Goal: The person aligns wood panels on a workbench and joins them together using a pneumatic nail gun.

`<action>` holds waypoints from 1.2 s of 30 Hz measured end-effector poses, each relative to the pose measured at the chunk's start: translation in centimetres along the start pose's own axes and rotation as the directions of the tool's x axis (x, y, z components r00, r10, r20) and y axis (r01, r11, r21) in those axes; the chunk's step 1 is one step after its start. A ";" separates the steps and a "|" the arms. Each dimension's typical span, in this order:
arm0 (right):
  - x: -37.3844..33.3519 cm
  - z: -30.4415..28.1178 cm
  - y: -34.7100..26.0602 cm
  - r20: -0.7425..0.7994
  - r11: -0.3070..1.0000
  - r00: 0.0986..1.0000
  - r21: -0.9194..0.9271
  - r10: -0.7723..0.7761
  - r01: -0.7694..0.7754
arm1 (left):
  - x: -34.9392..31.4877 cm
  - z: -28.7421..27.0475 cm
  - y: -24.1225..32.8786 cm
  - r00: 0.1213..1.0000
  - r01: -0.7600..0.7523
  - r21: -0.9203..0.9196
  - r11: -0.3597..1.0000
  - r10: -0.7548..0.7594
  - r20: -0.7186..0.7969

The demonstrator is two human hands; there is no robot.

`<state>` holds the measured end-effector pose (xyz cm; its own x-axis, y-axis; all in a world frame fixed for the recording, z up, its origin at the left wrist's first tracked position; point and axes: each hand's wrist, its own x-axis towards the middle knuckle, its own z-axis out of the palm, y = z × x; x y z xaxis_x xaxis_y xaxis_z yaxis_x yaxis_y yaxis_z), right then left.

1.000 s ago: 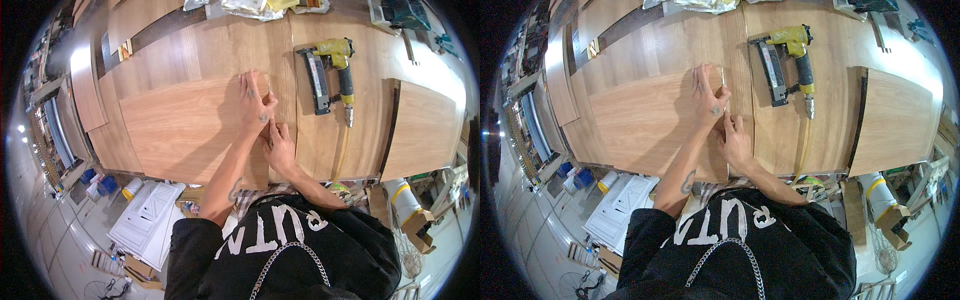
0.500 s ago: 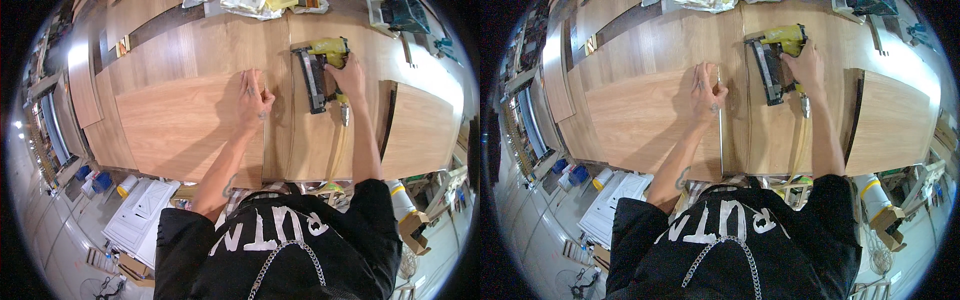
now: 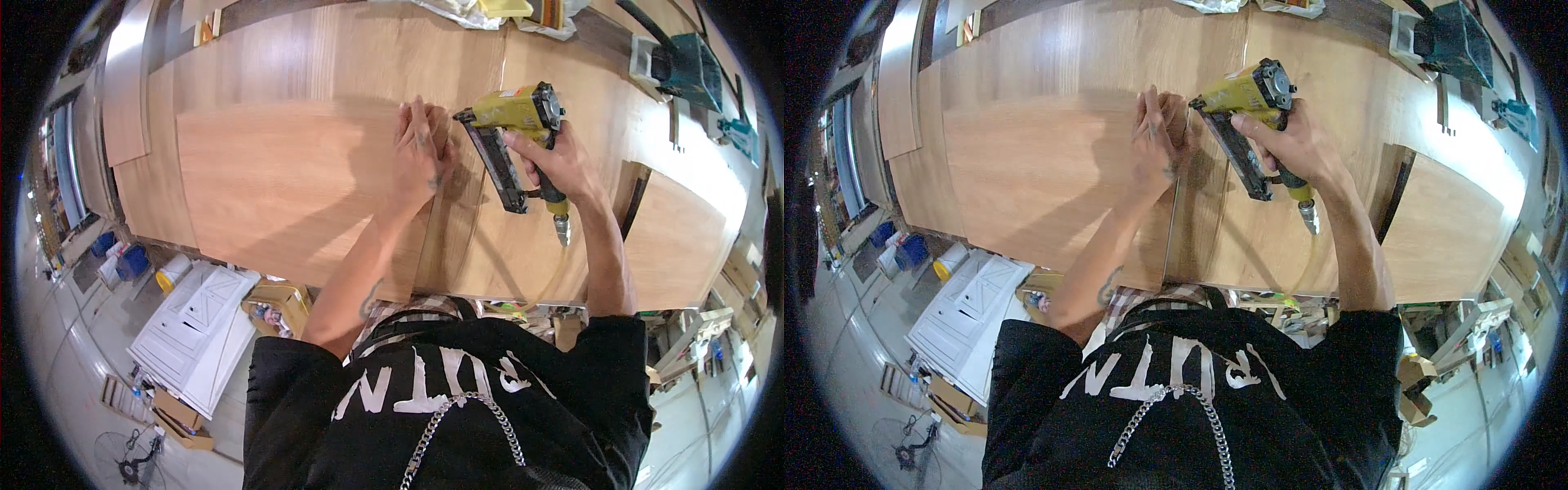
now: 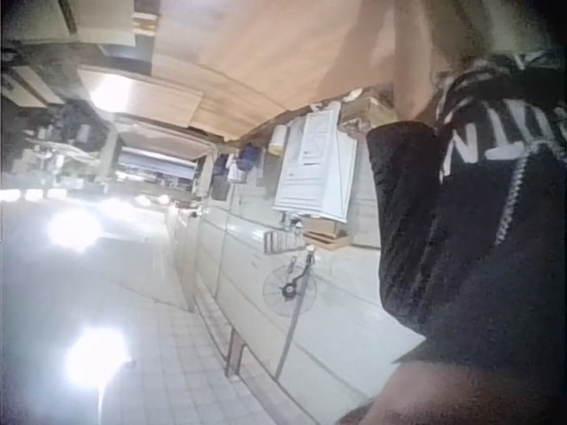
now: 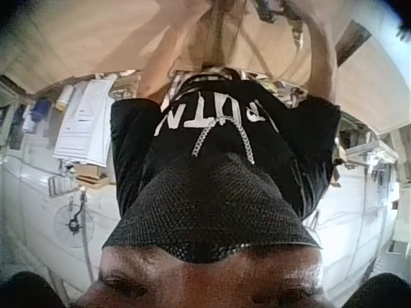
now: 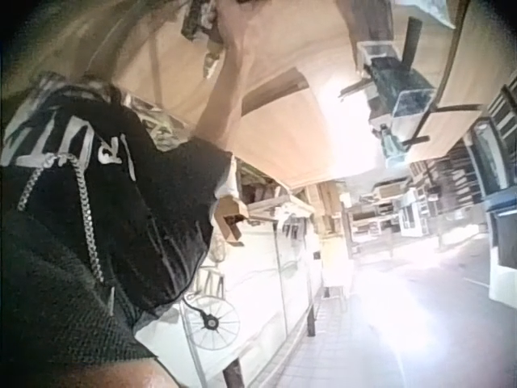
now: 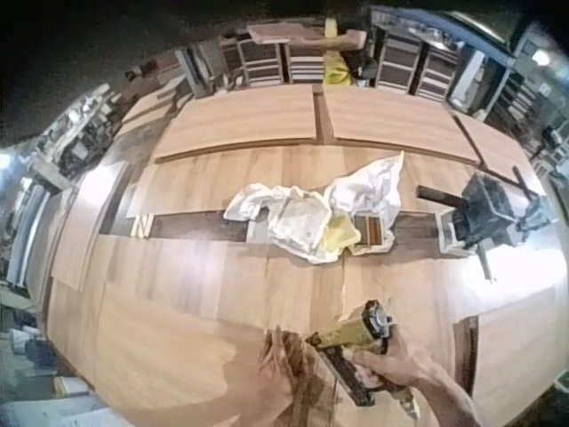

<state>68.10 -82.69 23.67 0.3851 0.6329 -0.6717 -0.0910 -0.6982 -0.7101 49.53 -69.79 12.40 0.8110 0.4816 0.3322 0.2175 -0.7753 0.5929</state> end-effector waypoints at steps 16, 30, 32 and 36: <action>1.0 0.6 -0.9 0.024 0.988 0.999 -0.150 -0.028 0.032 | 0.6 -0.8 0.6 0.998 0.067 -0.043 0.997 -0.066 0.025; 1.0 1.0 -1.8 0.059 0.978 0.998 -0.209 0.013 0.000 | -0.3 0.2 0.3 0.976 0.173 0.034 0.984 -0.175 0.128; 0.6 1.4 -1.5 -0.004 0.976 0.998 -0.212 -0.061 0.059 | 0.2 0.1 0.7 0.985 0.146 -0.019 0.989 -0.143 0.098; 0.5 2.4 -1.5 -0.123 0.929 0.984 -0.363 -0.132 0.079 | 0.3 -0.4 0.9 0.989 0.068 0.102 0.992 -0.081 0.121</action>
<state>66.27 -80.50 23.90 0.5036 0.6736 -0.5410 0.2791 -0.7195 -0.6360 49.77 -70.21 13.32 0.8504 0.4897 0.1924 0.3269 -0.7784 0.5360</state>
